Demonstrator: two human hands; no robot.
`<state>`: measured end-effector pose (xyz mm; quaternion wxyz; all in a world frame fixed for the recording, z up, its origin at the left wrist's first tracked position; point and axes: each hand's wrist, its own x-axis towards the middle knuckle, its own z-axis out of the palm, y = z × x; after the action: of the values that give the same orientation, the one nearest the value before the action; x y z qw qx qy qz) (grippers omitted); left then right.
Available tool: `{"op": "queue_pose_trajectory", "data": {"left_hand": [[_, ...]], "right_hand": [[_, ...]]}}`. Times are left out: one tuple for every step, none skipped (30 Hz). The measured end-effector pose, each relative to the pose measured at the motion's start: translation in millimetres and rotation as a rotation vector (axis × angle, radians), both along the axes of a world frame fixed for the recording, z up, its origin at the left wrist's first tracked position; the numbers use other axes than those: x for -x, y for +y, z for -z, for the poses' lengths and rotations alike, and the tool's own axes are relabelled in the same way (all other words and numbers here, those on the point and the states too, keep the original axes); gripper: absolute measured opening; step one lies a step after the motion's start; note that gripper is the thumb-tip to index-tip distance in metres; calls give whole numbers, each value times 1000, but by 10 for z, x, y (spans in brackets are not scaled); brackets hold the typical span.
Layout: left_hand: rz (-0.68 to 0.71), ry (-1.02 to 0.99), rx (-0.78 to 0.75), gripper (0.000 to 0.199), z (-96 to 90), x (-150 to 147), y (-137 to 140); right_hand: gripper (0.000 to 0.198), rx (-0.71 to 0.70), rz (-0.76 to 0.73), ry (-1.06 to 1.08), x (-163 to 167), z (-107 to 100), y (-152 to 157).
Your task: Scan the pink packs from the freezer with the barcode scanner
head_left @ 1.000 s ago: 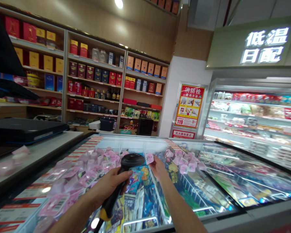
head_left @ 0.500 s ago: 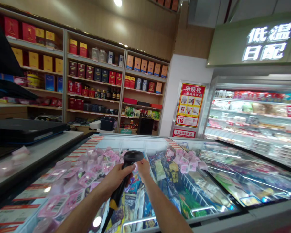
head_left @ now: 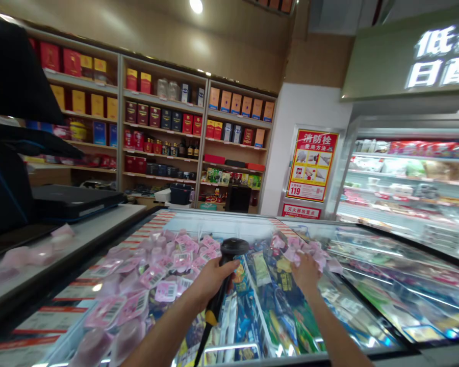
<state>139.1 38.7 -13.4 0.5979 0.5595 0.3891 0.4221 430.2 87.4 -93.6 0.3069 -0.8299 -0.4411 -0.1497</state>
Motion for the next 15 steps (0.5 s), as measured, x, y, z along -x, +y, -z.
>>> {"op": "queue_pose_trajectory", "data": {"left_hand": [[-10,-7,5,24,9,-3,-1],[-19,-15,10,24,19,2,2],[-28,-23,15,25,33,13,7],[-34,-31,21,26,50,29,15],[-40,-38,27,27,71,48,24],[-42,-44,34,27,92,71,32],[-41,-49,42,28,114,94,37],[-38,-52,49,28,133,117,38],[-31,-54,55,29,148,140,33],[-23,-54,58,29,156,162,22],[-13,-53,58,29,157,184,5],[-4,-49,56,28,149,205,-17],[4,-45,50,28,133,224,-43],[12,-39,43,28,112,243,-71],[20,-32,36,27,86,261,-99]], "right_hand": [[39,101,-25,-20,-88,37,-10],[37,187,-75,-41,-161,64,-13],[36,233,-138,-89,-217,75,-13],[34,271,-184,-124,-257,70,-15],[32,301,-219,-144,-281,49,-18],[30,322,-239,-151,-291,17,-21],[27,337,-246,-142,-287,-20,-24],[23,339,-251,-120,-269,-57,-22],[18,320,-256,-81,-237,-88,-14],[13,278,-261,-10,-192,-107,2],[9,213,-269,106,-133,-115,27],[8,129,-287,270,-59,-111,58],[9,35,-307,468,30,-99,95],[10,-62,-329,675,130,-82,136],[10,-151,-354,866,240,-64,177]]}}
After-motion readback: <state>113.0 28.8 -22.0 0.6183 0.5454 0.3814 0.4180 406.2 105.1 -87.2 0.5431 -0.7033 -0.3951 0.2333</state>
